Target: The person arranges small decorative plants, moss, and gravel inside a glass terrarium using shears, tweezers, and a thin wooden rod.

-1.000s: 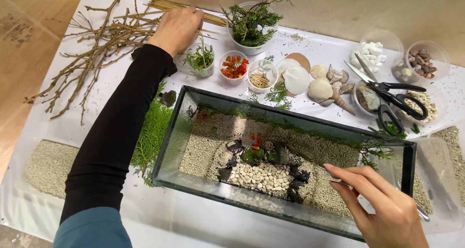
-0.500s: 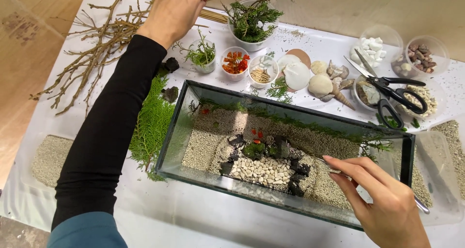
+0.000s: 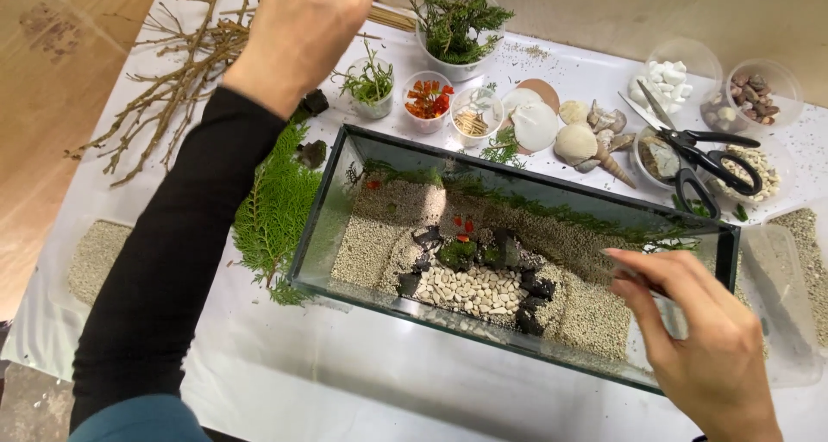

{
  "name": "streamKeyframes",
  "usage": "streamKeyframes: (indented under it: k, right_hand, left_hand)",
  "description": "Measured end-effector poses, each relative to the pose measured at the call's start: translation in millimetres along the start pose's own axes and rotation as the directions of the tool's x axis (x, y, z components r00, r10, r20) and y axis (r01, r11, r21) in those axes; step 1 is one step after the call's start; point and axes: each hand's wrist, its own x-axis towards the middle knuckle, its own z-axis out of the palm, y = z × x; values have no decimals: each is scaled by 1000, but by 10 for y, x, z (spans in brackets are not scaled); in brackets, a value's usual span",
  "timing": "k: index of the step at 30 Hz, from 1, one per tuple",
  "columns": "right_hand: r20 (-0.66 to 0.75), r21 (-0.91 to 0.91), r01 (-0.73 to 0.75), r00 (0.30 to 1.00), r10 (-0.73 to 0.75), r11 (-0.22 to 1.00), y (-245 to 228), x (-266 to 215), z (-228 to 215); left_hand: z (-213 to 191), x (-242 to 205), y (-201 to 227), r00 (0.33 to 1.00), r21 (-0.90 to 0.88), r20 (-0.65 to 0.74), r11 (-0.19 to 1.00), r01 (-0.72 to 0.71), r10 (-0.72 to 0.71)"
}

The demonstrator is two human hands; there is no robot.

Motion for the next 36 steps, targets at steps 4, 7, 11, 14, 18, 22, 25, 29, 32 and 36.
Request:
streamKeyframes:
  k: [4,7,11,14,18,22,25,29,32,36]
  right_hand:
    - [-53,24,-87,995,88,996,31,27,-99]
    - [-80,-25,-78,994,76,997,2,97,-158]
    - [-45,93,-110,992,114,990,-352,376,-171]
    - [26,36,-44,999,43,998,-507,560,-106]
    - [122,54,104,986,-110,993,-479,702,95]
    - [205,117,60,975,-83,991,-348,738,291]
    - [245,154,-41,970,2,987,-292,716,352]
    - [260,180,-135,962,85,974,-302,708,303]
    - [266,198,-74,964,19,977,-327,719,224]
    - [256,164,-55,967,11,985,-253,642,128]
  left_hand:
    - [-470,-128,132,999,-69,37,997,-30,33]
    - [-915,-246,321,997,-148,20,987,-65,68]
    - [-1369,-299,560,995,-237,-39,967,-97,90]
    - [-1606,-287,732,986,-200,-118,970,-138,116]
    - [-1822,-268,900,967,-443,-228,871,-210,117]
    - [-1902,-218,982,953,-470,-290,853,-225,91]
    - [-1889,-195,1071,951,-472,-299,854,-221,81]
    - [-1874,-211,1063,947,-494,-314,840,-222,66]
    - [-1776,-292,1020,953,-524,-296,824,-217,62]
    - [-1677,-402,927,973,-521,-219,834,-182,75]
